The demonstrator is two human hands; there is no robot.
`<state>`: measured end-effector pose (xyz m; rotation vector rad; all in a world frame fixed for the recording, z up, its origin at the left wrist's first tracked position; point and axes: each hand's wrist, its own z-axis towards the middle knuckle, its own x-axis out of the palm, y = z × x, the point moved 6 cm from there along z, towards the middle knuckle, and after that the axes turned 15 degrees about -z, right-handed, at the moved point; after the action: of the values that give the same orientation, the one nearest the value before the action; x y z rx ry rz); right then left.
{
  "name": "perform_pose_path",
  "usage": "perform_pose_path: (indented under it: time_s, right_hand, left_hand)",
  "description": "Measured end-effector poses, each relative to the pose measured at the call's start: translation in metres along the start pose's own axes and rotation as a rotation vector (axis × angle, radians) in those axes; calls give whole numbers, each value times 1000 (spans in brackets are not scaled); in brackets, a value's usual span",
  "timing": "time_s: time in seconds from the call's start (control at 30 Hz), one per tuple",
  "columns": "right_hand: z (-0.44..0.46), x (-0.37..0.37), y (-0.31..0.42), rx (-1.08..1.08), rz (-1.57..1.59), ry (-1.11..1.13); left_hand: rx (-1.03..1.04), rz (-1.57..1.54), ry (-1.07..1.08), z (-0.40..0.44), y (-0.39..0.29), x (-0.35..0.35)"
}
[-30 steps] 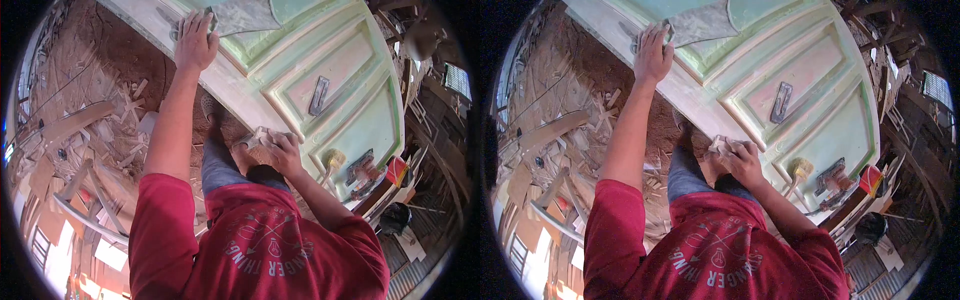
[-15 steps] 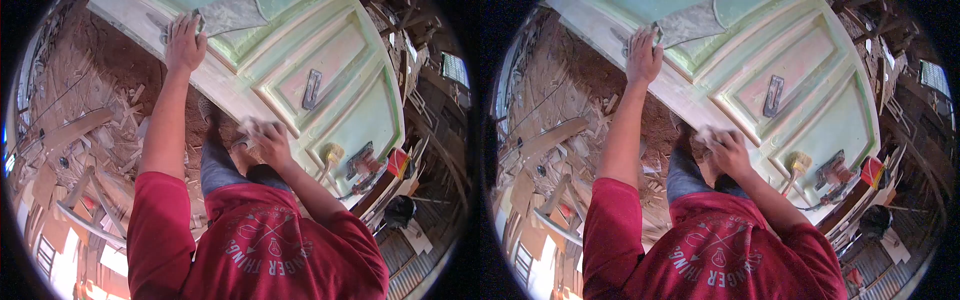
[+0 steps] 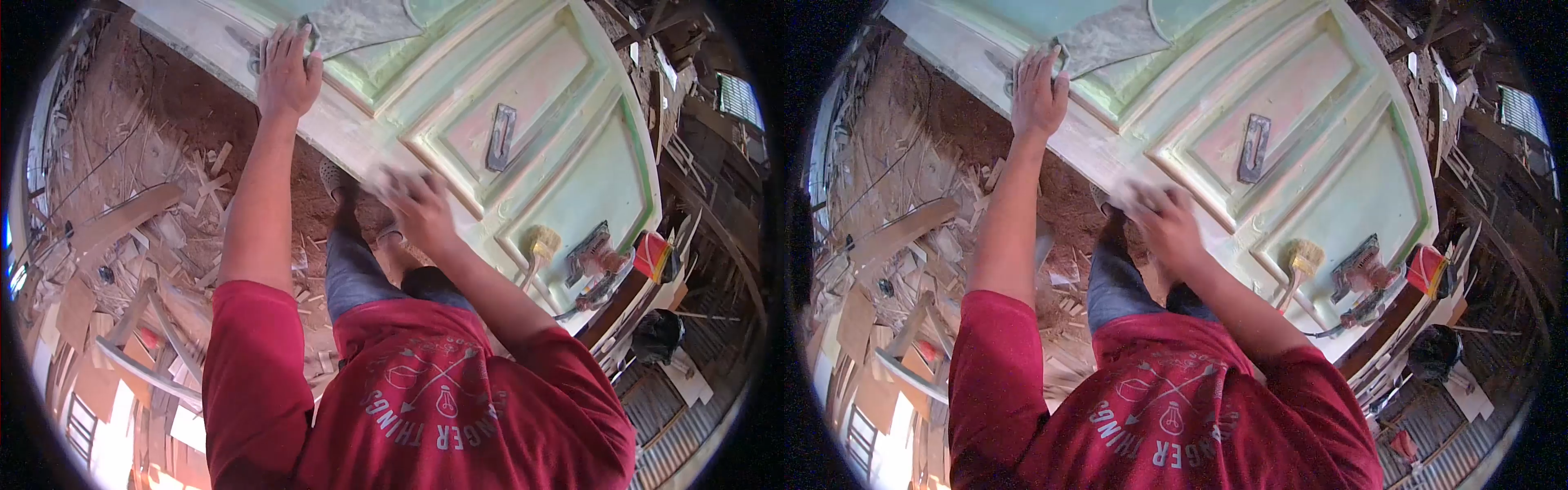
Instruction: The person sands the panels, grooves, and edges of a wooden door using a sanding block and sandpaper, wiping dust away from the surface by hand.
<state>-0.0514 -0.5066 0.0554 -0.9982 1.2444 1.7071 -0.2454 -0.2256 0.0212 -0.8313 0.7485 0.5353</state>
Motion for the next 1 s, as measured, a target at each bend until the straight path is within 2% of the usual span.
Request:
perform_pose_path:
  time_s: [0.1,0.23,0.33,0.47,0.57,0.67,0.77,0.9,1.0]
  right_hand:
    - [86,32,26,32,-1,-74]
    - [38,2,11,58,-24,-173]
    - [-8,-16,3,148,-194,-38]
    - [64,30,18,106,-14,-105]
    - [92,39,27,114,-117,-63]
    - [38,11,9,110,-132,-130]
    - [-5,1,-1,161,-147,27]
    - [72,31,20,121,-2,-117]
    - [96,30,27,149,-61,-77]
  left_hand:
    - [-5,-36,19,-1,-3,0]
    - [13,-7,0,0,-8,-1]
    - [-5,32,-10,2,-4,-6]
    - [-18,7,19,2,-9,-2]
    - [-19,12,36,3,-10,-4]
    - [-42,1,38,2,-8,-2]
    - [-75,22,45,5,-7,-6]
    - [-44,-3,55,0,-11,-3]
    - [-41,-11,46,3,-7,-2]
